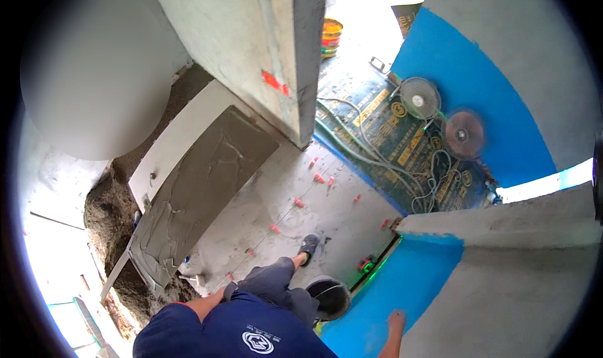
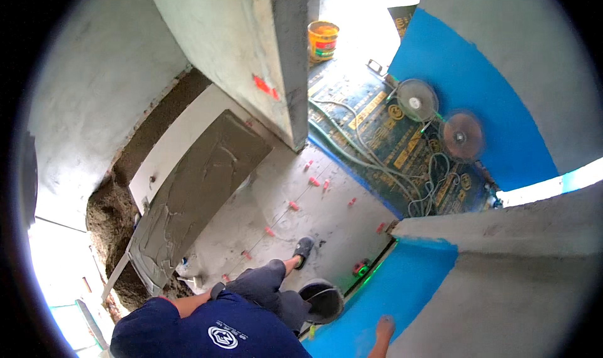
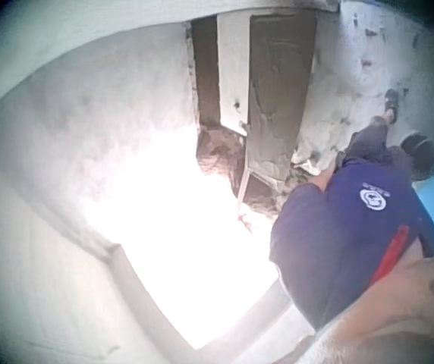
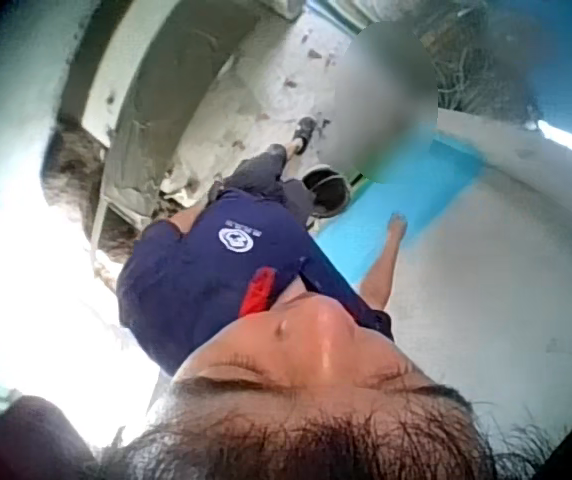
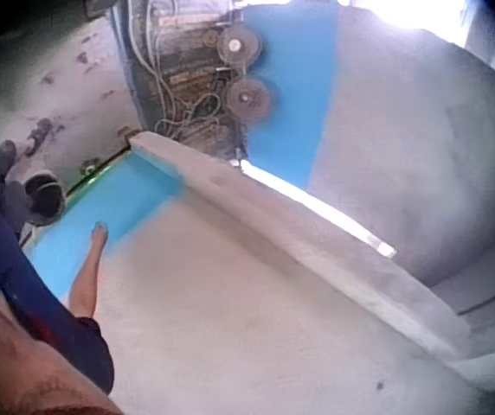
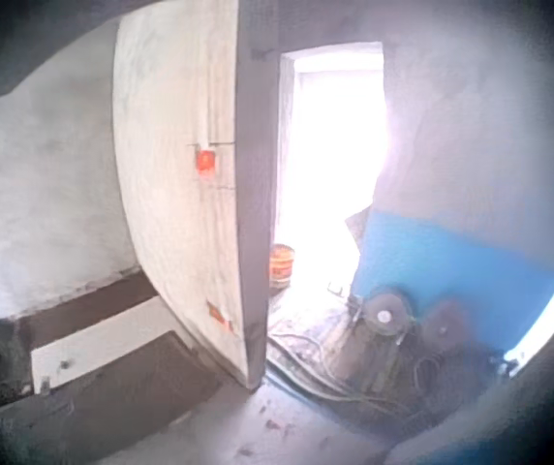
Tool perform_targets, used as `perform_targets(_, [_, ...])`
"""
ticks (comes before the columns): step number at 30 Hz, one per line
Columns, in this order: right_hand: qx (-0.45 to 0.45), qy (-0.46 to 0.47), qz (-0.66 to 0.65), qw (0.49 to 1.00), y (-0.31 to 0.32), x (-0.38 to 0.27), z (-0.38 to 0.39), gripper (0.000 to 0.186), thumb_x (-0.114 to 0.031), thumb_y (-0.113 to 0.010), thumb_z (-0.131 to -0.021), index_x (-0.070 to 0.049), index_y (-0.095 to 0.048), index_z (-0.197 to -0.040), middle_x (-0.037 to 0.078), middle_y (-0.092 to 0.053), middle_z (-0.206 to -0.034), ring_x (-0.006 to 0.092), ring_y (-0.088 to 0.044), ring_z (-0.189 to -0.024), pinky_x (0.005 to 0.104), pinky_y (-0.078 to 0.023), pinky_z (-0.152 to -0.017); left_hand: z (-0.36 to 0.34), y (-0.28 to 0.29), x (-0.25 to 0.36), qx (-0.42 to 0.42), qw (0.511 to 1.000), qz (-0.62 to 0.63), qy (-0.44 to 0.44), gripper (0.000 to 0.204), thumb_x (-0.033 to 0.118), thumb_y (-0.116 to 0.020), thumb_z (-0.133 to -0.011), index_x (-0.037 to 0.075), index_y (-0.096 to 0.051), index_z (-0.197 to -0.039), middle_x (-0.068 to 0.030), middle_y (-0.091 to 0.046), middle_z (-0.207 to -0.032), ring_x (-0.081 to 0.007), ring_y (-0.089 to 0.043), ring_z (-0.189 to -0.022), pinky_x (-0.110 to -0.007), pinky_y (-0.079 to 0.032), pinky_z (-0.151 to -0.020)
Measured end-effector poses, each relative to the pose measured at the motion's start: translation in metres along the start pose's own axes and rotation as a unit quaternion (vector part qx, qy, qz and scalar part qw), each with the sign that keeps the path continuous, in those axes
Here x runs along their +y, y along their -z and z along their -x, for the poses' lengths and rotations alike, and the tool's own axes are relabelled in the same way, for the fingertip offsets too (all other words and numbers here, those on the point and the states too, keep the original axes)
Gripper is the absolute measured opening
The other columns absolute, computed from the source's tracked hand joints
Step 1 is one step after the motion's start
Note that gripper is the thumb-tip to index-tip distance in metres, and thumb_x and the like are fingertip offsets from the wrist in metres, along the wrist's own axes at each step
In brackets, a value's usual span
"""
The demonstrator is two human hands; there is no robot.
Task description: The person applies mortar to the back of a large tile using a trowel and then carefully places and levels the tile on the floor with a suction handle.
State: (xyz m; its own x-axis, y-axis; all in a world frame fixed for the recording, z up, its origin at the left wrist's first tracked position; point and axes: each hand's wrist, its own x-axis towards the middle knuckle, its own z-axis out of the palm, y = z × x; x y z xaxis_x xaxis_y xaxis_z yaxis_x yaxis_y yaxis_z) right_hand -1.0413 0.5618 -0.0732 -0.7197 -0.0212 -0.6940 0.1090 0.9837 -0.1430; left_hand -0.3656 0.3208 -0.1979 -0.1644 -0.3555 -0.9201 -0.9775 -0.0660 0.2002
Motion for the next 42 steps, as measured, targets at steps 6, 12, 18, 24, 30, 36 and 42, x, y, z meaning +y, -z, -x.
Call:
perform_targets(6, [0.165, 0.026, 0.184, 0.969, 0.09, -0.049, -0.023, 0.025, -0.021, -0.05, -0.092, -0.003, -0.061, -0.105, 0.017, -0.062, -0.104, 0.0328, -0.059, -0.096, 0.046, -0.048, -0.08, -0.037, 0.128, 0.151, 0.074, 0.991, -0.101, 0.035, 0.037, 0.033, -0.063, -0.07, 0.004, -0.071, -0.091, -0.0239, -0.065, -0.098, -0.0387, -0.064, -0.091, -0.045, -0.051, -0.077])
perform_targets(12, [0.196, -0.022, 0.204, 0.959, 0.064, -0.02, -0.052, 0.017, -0.015, -0.054, -0.089, -0.003, -0.059, -0.099, 0.018, -0.06, -0.1, 0.0334, -0.058, -0.09, 0.0473, -0.048, -0.076, -0.048, 0.207, 0.267, 0.105, 0.99, -0.082, -0.042, 0.031, 0.029, -0.067, -0.067, 0.011, -0.071, -0.092, -0.0162, -0.068, -0.091, -0.0334, -0.065, -0.085, -0.041, -0.052, -0.073])
perform_targets(18, [-0.019, -0.075, 0.155, 0.985, 0.049, -0.05, -0.098, 0.022, -0.021, -0.049, -0.092, -0.005, -0.061, -0.101, 0.019, -0.061, -0.101, 0.0351, -0.058, -0.092, 0.0495, -0.047, -0.073, -0.092, 0.267, 0.422, 0.171, 0.983, 0.008, -0.063, 0.042, 0.013, -0.06, -0.058, 0.011, -0.069, -0.099, -0.0184, -0.067, -0.093, -0.0321, -0.065, -0.091, -0.037, -0.052, -0.077])
perform_targets(24, [-0.279, -0.183, -0.342, 0.879, 0.041, -0.199, -0.189, 0.025, -0.022, -0.052, -0.092, 0.001, -0.06, -0.098, 0.019, -0.058, -0.094, 0.0332, -0.057, -0.082, 0.0494, -0.045, -0.069, -0.183, 0.318, 0.562, 0.181, 0.983, -0.017, -0.029, 0.031, 0.013, -0.062, -0.067, 0.005, -0.067, -0.096, -0.0164, -0.068, -0.094, -0.0309, -0.065, -0.092, -0.039, -0.05, -0.08])
perform_targets(30, [-0.171, 0.193, -0.032, 0.966, 0.143, -0.428, -0.279, 0.033, -0.032, -0.044, -0.098, -0.007, -0.058, -0.115, 0.014, -0.058, -0.111, 0.0302, -0.055, -0.099, 0.045, -0.046, -0.085, -0.269, 0.406, 0.81, 0.081, 0.979, 0.066, -0.175, 0.034, -0.002, -0.063, -0.069, 0.006, -0.065, -0.102, -0.0092, -0.062, -0.064, -0.0178, -0.053, -0.047, -0.031, -0.042, -0.044])
perform_targets(36, [-0.175, 0.101, -0.309, 0.929, 0.297, -0.544, -0.308, 0.035, -0.036, -0.044, -0.099, -0.009, -0.055, -0.118, 0.011, -0.057, -0.103, 0.0252, -0.055, -0.097, 0.0441, -0.046, -0.083, -0.236, 0.472, 1.04, 0.072, 0.919, 0.154, -0.355, 0.041, -0.008, -0.054, -0.063, 0.002, -0.062, -0.103, -0.0008, -0.052, -0.061, -0.0093, -0.047, -0.053, -0.025, -0.035, -0.047])
perform_targets(42, [-0.059, 0.011, -0.503, 0.862, 0.306, -0.527, -0.352, 0.031, -0.031, -0.046, -0.098, -0.007, -0.057, -0.114, 0.013, -0.058, -0.101, 0.0261, -0.058, -0.091, 0.0455, -0.047, -0.084, -0.311, 0.529, 1.051, 0.067, 0.969, 0.041, -0.235, 0.022, -0.006, -0.051, -0.071, 0.0, -0.063, -0.09, -0.0037, -0.053, -0.059, -0.0146, -0.049, -0.048, -0.031, -0.042, -0.046])
